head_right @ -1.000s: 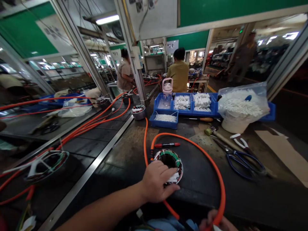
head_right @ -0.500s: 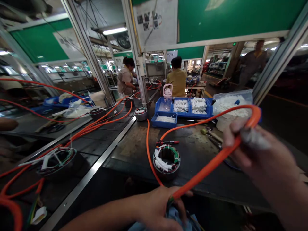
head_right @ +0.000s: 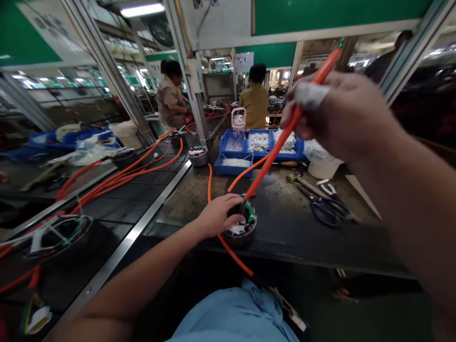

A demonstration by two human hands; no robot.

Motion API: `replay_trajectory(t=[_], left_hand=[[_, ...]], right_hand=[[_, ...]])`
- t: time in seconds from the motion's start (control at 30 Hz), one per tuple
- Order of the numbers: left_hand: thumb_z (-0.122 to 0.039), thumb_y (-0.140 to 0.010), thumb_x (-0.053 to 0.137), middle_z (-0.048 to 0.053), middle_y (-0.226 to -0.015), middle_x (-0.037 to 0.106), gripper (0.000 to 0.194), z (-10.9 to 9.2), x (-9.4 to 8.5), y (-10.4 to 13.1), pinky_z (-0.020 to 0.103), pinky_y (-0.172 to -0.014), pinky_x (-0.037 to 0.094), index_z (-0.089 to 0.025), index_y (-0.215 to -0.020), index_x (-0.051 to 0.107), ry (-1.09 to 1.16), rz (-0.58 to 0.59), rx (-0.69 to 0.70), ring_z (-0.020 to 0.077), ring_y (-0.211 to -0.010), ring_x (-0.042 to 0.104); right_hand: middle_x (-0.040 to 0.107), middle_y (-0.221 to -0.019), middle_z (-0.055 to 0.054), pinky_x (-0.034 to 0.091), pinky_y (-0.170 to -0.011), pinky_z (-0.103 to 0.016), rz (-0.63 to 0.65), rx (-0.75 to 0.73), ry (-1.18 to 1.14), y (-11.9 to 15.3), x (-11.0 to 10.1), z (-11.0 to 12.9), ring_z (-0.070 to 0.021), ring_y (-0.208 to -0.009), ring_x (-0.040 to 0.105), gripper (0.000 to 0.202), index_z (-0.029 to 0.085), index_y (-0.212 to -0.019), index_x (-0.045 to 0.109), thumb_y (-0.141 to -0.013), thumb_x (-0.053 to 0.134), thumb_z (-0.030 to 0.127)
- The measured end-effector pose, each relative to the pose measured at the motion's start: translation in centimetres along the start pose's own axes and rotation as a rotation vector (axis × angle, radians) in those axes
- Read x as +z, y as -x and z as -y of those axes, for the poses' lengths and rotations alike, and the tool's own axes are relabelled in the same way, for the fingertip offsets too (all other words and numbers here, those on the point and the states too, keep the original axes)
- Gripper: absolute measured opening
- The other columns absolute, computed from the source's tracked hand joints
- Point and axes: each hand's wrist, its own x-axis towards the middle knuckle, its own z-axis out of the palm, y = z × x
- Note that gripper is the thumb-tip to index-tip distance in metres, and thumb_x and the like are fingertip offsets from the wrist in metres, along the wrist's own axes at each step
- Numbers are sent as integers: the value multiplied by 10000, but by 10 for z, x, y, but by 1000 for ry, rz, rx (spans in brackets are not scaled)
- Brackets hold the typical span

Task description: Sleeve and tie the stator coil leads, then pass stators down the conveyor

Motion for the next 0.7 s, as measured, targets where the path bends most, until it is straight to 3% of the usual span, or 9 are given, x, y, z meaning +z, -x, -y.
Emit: replay_trajectory(t=[0.13,0.27,0.37,0.43,0.5,0.57,0.6,0.67,0.7], left_hand=[[-484,-812,491,95,-888,614,363,-2,19,32,395,-850,428,-154,-906,609,-127,-66,71,219,-873,543],[-500,-808,469,60,-649,546,405,-10,35,31,409,-811,406,-165,-611,585,-140,-130,-9,194,-731,497],[-426,-848,390,34,-521,485,466,-6,44,23,395,-804,377,-176,-485,541,161,-340,-120,156,-624,458],[-480,-847,367,31,-495,477,515,1,47,21,386,-786,377,-181,-461,532,354,-453,-182,150,-593,455],[-534,-869,275,43,-519,509,590,7,46,24,371,-749,395,-182,-473,534,456,-544,-244,158,-605,484],[-512,-906,89,59,-558,541,690,10,40,28,346,-684,421,-174,-501,535,517,-631,-315,159,-609,517],[-496,-909,20,65,-567,549,728,10,36,30,334,-653,432,-169,-506,530,607,-676,-359,157,-603,531],[-523,-899,-9,69,-560,554,763,8,24,37,320,-619,451,-159,-486,519,905,-750,-436,156,-591,556],[-566,-888,27,73,-558,561,763,8,16,40,321,-621,461,-156,-468,515,1083,-779,-463,163,-599,571]], right_hand=[[582,-587,14,287,-464,-160,143,150,-24,10,21,-14,-10,-440,493,192,0,-942,505,-840,444,151],[569,-599,22,299,-482,-136,182,126,-69,-3,42,-20,-10,-447,507,315,-94,-1055,435,-854,388,144],[562,-606,23,331,-510,-125,277,96,-52,-22,67,-16,-23,-467,535,334,-111,-1018,429,-868,363,179],[559,-615,31,365,-534,-142,355,62,-39,-35,91,-12,-42,-501,560,351,-106,-991,425,-873,348,216],[550,-638,38,384,-556,-177,427,45,-7,-48,120,-7,-51,-556,575,429,-113,-982,406,-876,188,241],[518,-658,44,378,-554,-210,478,47,58,-61,155,-6,-43,-612,570,602,-131,-959,374,-780,-94,202],[512,-654,46,389,-563,-232,493,53,93,-67,173,-6,-51,-619,574,626,-119,-934,386,-756,-127,194],[527,-612,42,440,-607,-300,591,108,154,-75,206,-9,-95,-596,605,492,-60,-840,444,-855,48,233],[547,-594,31,474,-630,-334,717,161,173,-77,218,-11,-125,-585,623,384,-22,-787,474,-888,236,262]])
